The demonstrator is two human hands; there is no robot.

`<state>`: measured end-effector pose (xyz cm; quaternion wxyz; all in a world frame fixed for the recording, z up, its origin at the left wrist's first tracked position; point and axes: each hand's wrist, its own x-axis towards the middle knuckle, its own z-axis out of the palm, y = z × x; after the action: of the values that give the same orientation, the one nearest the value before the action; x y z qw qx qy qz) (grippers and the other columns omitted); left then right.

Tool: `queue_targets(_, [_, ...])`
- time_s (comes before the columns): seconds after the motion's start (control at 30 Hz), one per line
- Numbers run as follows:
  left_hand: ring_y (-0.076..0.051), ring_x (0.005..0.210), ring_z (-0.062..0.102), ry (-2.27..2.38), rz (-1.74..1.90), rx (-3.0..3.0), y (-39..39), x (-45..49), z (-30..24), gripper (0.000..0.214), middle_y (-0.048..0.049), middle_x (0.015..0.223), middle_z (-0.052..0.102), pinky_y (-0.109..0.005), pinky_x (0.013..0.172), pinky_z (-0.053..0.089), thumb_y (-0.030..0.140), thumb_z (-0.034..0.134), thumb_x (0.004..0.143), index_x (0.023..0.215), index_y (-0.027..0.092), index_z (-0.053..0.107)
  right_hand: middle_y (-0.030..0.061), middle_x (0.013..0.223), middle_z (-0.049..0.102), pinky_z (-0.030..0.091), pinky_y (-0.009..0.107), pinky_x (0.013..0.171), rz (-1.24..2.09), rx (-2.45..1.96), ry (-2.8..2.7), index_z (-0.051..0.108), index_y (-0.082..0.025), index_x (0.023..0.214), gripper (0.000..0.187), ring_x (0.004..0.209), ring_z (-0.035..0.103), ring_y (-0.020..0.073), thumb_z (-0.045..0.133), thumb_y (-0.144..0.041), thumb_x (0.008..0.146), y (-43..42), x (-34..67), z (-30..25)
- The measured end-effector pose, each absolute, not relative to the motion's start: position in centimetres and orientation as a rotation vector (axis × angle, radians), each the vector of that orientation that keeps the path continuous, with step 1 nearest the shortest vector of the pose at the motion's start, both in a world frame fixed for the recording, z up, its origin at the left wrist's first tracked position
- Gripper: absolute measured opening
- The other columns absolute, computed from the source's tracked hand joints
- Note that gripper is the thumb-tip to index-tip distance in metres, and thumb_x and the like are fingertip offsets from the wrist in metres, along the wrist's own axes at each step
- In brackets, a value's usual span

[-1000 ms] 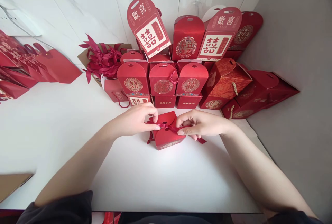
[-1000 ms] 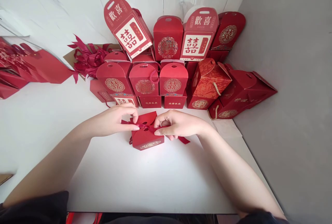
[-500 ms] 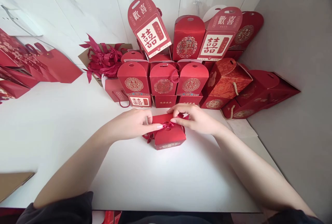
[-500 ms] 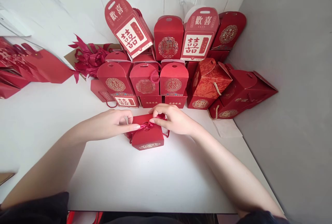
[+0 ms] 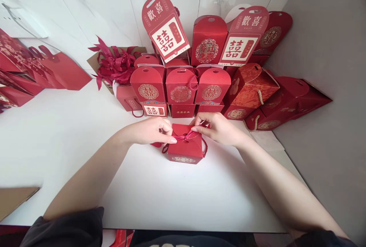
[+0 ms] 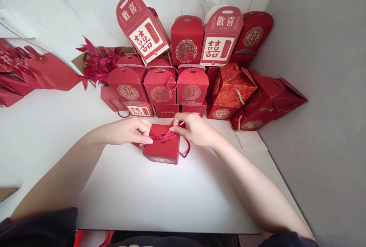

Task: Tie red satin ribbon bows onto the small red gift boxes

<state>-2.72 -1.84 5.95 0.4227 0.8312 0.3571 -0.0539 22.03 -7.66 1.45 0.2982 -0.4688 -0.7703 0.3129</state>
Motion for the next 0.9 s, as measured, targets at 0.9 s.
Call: queue_targets(0.9, [-0.025, 0.122, 0.056, 0.491, 0.246, 2.045, 0.2, -3.4, 5.6, 0.013, -0.0062, 0.132, 0.064, -0.039, 0.104, 0.043, 0.032, 0.069, 0.083, 0.085, 0.026, 0.081, -0.0019, 0.063, 0.06, 0.035, 0.025, 0.056, 0.961, -1.39, -1.952, 0.049, -0.021, 0.073, 0.03, 0.058, 0.049, 0.0125, 0.058, -0.045, 0.088, -6.8, 23.0, 1.0])
